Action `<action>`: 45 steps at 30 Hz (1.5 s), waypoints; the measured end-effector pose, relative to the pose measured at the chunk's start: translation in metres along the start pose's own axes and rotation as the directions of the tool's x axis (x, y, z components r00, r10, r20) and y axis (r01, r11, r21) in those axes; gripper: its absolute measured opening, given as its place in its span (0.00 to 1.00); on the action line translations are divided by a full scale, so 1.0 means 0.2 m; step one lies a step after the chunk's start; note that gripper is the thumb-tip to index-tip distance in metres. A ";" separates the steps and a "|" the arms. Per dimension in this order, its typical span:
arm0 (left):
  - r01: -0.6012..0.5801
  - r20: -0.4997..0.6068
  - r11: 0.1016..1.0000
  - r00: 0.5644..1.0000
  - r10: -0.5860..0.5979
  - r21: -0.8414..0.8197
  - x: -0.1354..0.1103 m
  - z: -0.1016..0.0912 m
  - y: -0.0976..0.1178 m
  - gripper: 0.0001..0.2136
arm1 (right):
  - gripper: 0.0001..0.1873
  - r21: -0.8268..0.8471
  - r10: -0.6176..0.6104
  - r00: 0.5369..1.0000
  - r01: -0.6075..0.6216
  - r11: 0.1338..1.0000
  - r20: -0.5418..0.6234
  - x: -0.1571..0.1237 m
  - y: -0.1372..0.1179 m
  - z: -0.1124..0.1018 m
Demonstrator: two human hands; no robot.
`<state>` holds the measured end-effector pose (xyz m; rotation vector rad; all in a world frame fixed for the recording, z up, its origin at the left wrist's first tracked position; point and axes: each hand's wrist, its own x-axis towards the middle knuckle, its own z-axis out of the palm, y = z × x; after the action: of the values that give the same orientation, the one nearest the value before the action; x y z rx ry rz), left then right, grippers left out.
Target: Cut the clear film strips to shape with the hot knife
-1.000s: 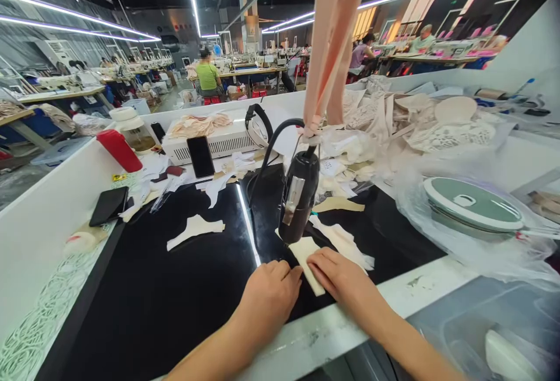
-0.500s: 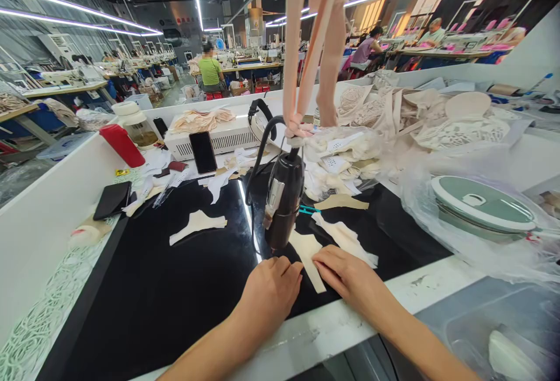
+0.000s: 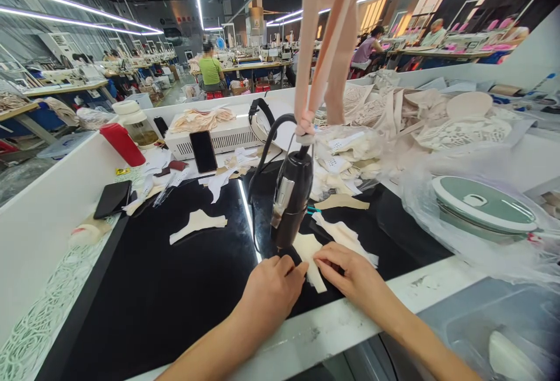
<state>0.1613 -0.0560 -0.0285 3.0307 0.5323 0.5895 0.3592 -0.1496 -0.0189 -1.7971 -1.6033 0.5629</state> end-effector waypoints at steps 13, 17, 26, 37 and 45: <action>-0.025 0.027 1.000 0.999 0.025 -0.002 0.01 -0.01 0.01 0.11 | 0.14 0.364 0.195 0.964 -0.118 0.924 -0.183 0.13 -0.03 -0.06; -0.024 0.023 1.000 0.999 0.024 -0.001 0.01 0.00 0.01 0.11 | 0.17 0.449 0.199 0.906 -0.011 0.894 -0.374 0.18 -0.08 -0.11; 0.023 0.025 0.999 0.999 -0.021 -0.044 0.00 0.02 0.00 0.13 | 0.08 0.438 -0.029 0.781 0.381 0.815 -0.624 0.06 -0.12 -0.15; 0.278 0.194 0.810 0.959 -0.206 -0.516 0.03 -0.14 -0.05 0.13 | 0.11 0.613 -0.097 0.898 0.369 0.698 -0.430 -0.06 -0.21 -0.03; -0.008 0.114 0.904 0.991 0.063 -0.427 0.01 -0.16 0.00 0.12 | 0.12 0.592 -0.001 0.903 0.284 0.754 -0.431 -0.03 -0.16 -0.01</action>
<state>0.1516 -0.0578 0.0010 2.6405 0.2936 0.4408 0.3371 -0.1545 0.0055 -1.1498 -1.0603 0.5357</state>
